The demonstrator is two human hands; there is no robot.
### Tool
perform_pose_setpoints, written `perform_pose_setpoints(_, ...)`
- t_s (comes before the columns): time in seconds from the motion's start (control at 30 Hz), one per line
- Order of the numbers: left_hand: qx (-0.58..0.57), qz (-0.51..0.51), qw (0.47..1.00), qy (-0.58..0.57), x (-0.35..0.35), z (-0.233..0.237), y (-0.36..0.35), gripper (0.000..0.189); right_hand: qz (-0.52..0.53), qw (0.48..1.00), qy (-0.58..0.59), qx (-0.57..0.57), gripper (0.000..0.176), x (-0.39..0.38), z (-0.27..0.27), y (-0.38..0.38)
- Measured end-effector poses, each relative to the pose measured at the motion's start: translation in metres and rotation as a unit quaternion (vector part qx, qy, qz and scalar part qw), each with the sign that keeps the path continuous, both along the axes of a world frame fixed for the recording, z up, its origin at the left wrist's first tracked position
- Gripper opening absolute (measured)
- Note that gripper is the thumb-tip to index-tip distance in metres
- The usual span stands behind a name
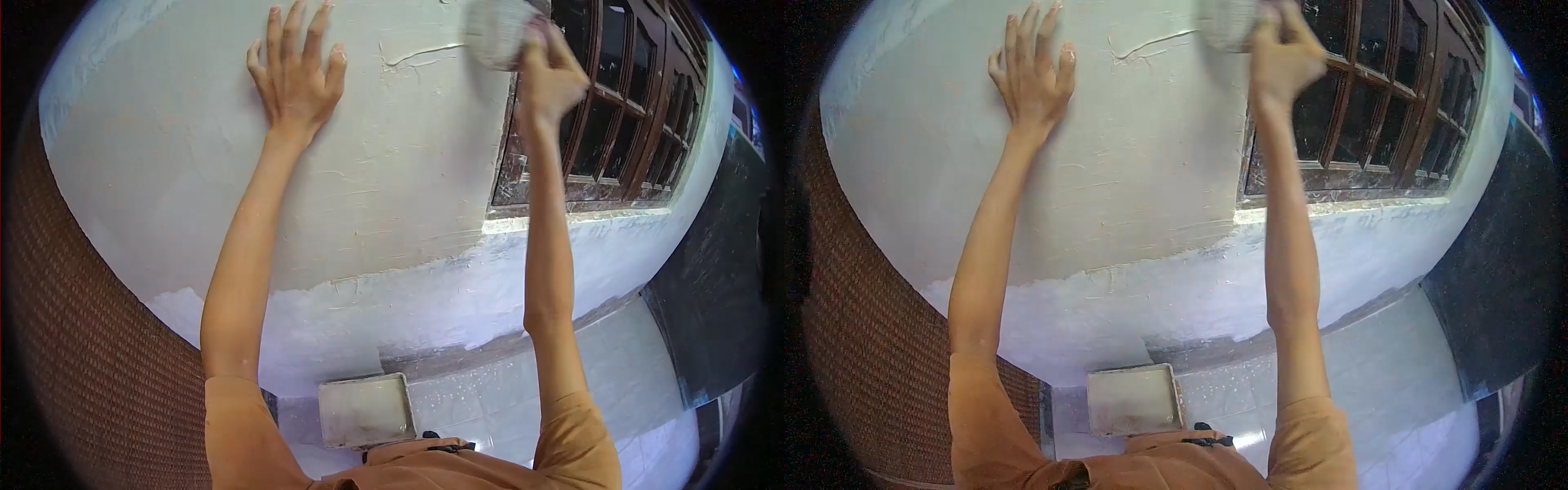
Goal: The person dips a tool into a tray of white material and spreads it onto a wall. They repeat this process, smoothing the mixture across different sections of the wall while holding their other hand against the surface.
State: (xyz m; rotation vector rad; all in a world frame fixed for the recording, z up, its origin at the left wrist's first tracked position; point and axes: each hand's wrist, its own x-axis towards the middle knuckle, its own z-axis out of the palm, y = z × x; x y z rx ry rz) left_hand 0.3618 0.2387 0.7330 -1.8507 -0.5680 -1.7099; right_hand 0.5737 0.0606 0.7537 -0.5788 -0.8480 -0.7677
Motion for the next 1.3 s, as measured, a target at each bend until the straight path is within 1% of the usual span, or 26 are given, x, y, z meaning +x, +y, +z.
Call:
perform_pose_setpoints(0.07,0.016,-0.026,1.000,0.003,0.002,0.001,0.001,0.062,0.013,1.000,0.013,0.025,0.028,0.013,0.004,-0.019)
perform_pose_setpoints(0.13,0.007,-0.008,1.000,0.005,0.001,0.000,0.002,0.062,0.084,0.996,-0.031,-0.004,0.028,-0.017,0.004,-0.010)
perform_pose_setpoints(0.2,0.000,0.005,1.000,0.010,0.001,-0.001,0.001,0.062,0.016,0.984,0.034,-0.177,0.025,-0.059,-0.002,0.004)
perform_pose_setpoints(0.27,-0.003,0.000,1.000,0.011,-0.003,0.001,0.002,0.062,0.022,0.976,0.017,-0.218,0.030,-0.080,-0.006,0.010)
perform_pose_setpoints(0.3,-0.003,0.001,1.000,0.012,-0.003,0.000,0.002,0.062,-0.102,0.985,-0.079,-0.117,0.030,-0.035,-0.012,0.026)
perform_pose_setpoints(0.33,0.007,0.004,1.000,0.008,-0.001,-0.001,0.003,0.062,-0.080,0.982,0.011,-0.169,0.033,-0.016,-0.013,0.009)
perform_pose_setpoints(0.37,0.017,0.008,1.000,0.003,0.000,0.000,0.003,0.062,-0.056,0.994,-0.046,-0.083,0.033,0.013,-0.013,0.002)
perform_pose_setpoints(0.43,0.021,-0.005,1.000,-0.002,0.001,0.001,0.002,0.062,0.037,0.998,0.028,-0.037,0.023,0.012,-0.013,-0.034)
perform_pose_setpoints(0.47,0.025,-0.019,0.999,-0.002,0.002,0.001,0.000,0.063,0.025,0.998,0.056,0.001,0.022,0.021,-0.014,-0.038)
perform_pose_setpoints(0.53,0.022,-0.007,1.000,-0.005,0.001,0.001,-0.001,0.063,0.076,0.997,0.005,-0.022,0.028,0.004,-0.018,-0.029)
perform_pose_setpoints(0.57,0.019,0.006,1.000,-0.007,0.002,0.001,-0.002,0.063,0.095,0.992,-0.017,-0.081,0.030,-0.008,-0.023,-0.016)
perform_pose_setpoints(0.6,0.020,0.002,1.000,-0.005,0.002,0.001,-0.002,0.063,0.044,0.994,-0.070,-0.076,0.032,-0.011,-0.028,0.004)
perform_pose_setpoints(0.67,0.000,0.044,0.999,-0.007,0.000,0.000,-0.001,0.064,0.204,0.966,-0.007,-0.161,0.037,-0.044,-0.037,0.021)
perform_pose_setpoints(0.73,0.005,0.044,0.999,-0.004,0.000,0.000,-0.001,0.064,0.010,0.990,-0.008,-0.142,0.033,-0.017,-0.038,0.015)
perform_pose_setpoints(0.77,0.008,0.042,0.999,-0.004,0.000,0.000,-0.001,0.064,-0.016,0.992,-0.002,-0.121,0.034,0.006,-0.038,0.003)
perform_pose_setpoints(0.83,0.008,0.044,0.999,-0.010,0.002,-0.001,-0.005,0.064,0.072,0.993,0.084,-0.030,0.030,0.021,-0.034,-0.025)
perform_pose_setpoints(0.87,0.004,0.044,0.999,-0.012,0.003,-0.001,-0.007,0.064,0.102,0.993,0.059,-0.013,0.029,0.028,-0.033,-0.033)
perform_pose_setpoints(0.93,0.003,0.048,0.999,-0.013,0.002,-0.001,-0.005,0.064,0.110,0.992,0.046,-0.036,0.029,-0.007,-0.029,-0.030)
perform_pose_setpoints(0.97,0.003,0.049,0.999,-0.013,0.003,-0.002,-0.005,0.064,0.061,0.996,0.008,-0.058,0.031,-0.004,-0.033,-0.007)
perform_pose_setpoints(1.0,0.002,0.046,0.999,-0.011,0.002,-0.002,-0.005,0.064,0.095,0.988,-0.016,-0.121,0.033,-0.028,-0.036,0.003)
perform_pose_setpoints(1.03,-0.007,0.036,0.999,-0.011,0.000,-0.002,-0.003,0.064,0.153,0.980,-0.024,-0.127,0.036,-0.034,-0.042,0.027)
perform_pose_setpoints(1.07,-0.015,0.028,0.999,-0.012,-0.002,-0.001,-0.002,0.064,0.169,0.971,-0.003,-0.171,0.039,-0.054,-0.041,0.027)
perform_pose_setpoints(1.17,-0.012,0.024,1.000,-0.013,-0.002,-0.001,-0.001,0.063,-0.039,0.994,-0.013,-0.097,0.033,0.000,-0.041,0.016)
perform_pose_setpoints(1.2,-0.011,0.028,0.999,-0.017,-0.002,-0.001,0.000,0.063,0.055,0.993,0.060,-0.086,0.032,0.002,-0.039,-0.006)
perform_pose_setpoints(1.27,-0.007,-0.002,1.000,-0.016,0.002,-0.002,0.001,0.063,0.115,0.992,0.053,0.011,0.031,0.012,-0.037,-0.028)
perform_pose_setpoints(1.3,-0.008,-0.002,1.000,-0.017,0.001,-0.001,0.002,0.063,0.109,0.993,0.049,0.003,0.031,0.006,-0.035,-0.028)
